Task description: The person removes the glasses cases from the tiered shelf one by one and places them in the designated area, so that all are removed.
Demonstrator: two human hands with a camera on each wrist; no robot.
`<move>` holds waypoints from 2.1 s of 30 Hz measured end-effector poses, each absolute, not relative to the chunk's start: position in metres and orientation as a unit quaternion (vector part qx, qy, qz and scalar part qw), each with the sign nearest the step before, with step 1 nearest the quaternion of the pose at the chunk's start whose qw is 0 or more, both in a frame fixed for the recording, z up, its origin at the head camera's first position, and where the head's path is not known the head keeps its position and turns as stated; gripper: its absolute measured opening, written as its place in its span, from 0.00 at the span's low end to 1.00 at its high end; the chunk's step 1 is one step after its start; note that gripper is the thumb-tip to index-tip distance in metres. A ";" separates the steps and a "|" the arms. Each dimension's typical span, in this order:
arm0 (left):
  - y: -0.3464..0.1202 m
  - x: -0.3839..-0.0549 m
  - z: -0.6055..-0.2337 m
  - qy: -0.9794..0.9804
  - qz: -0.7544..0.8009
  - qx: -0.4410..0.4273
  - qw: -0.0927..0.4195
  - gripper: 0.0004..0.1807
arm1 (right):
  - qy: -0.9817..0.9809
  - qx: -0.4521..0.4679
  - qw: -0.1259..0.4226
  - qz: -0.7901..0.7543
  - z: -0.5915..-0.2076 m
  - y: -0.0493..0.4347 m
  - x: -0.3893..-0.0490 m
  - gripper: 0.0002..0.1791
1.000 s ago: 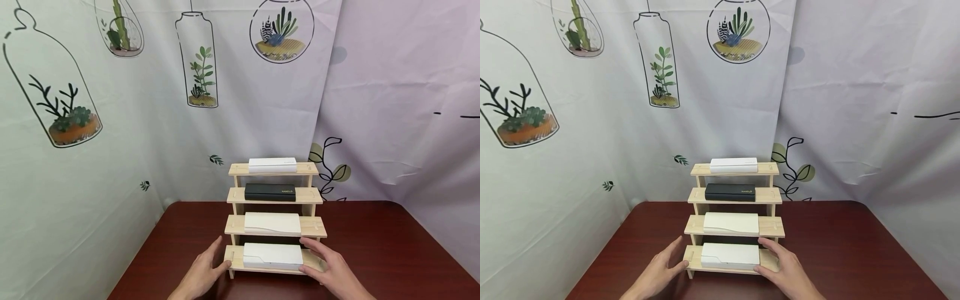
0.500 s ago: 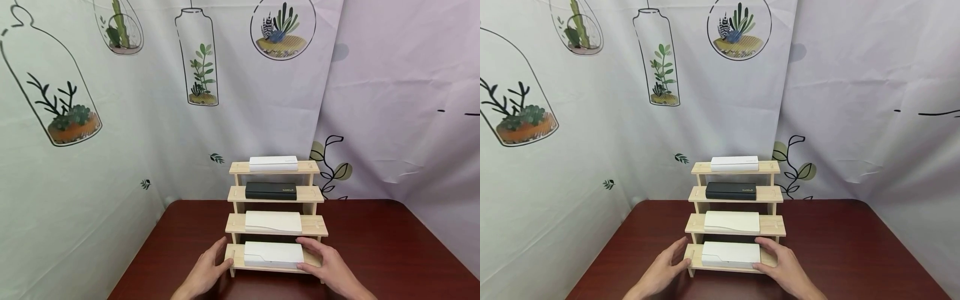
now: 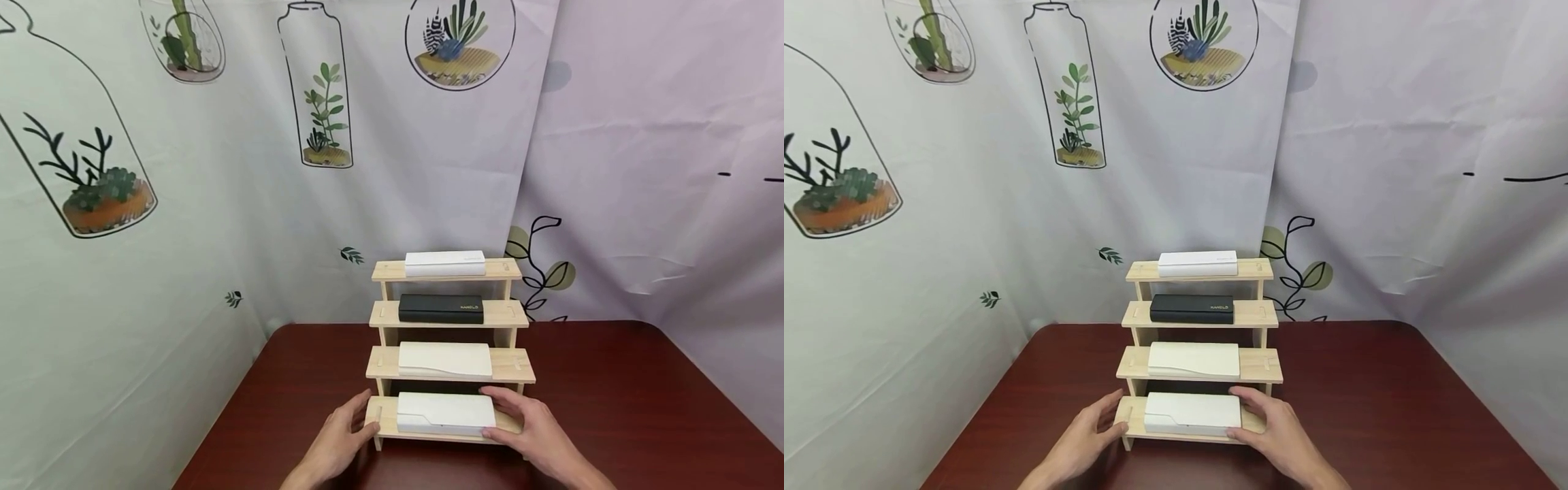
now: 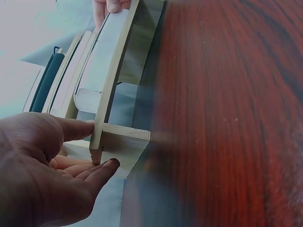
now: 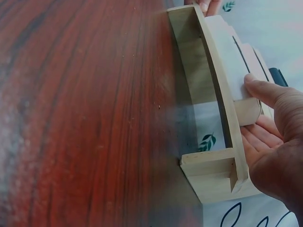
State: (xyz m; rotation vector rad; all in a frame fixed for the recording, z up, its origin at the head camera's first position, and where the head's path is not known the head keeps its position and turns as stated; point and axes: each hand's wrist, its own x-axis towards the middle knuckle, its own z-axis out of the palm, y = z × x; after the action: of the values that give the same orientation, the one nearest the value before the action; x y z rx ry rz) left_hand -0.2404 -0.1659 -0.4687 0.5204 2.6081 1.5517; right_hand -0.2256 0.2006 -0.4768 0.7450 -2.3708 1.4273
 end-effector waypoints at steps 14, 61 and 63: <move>-0.167 -0.241 -0.469 0.862 0.474 0.175 0.032 0.39 | -0.811 0.257 0.122 0.511 -0.477 0.202 -0.227 0.30; -0.167 -0.241 -0.467 0.885 0.426 0.187 0.009 0.38 | -0.779 0.231 0.067 0.579 -0.467 0.205 -0.224 0.31; -0.168 -0.242 -0.468 0.885 0.426 0.189 0.009 0.37 | -0.784 0.229 0.074 0.572 -0.467 0.206 -0.223 0.31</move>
State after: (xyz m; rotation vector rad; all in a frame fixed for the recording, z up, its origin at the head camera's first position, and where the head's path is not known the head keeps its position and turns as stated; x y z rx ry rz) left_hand -0.2417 -0.1676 -0.4678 0.5892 2.7633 1.3300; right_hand -0.2234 0.2059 -0.4666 0.6889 -2.3535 1.7172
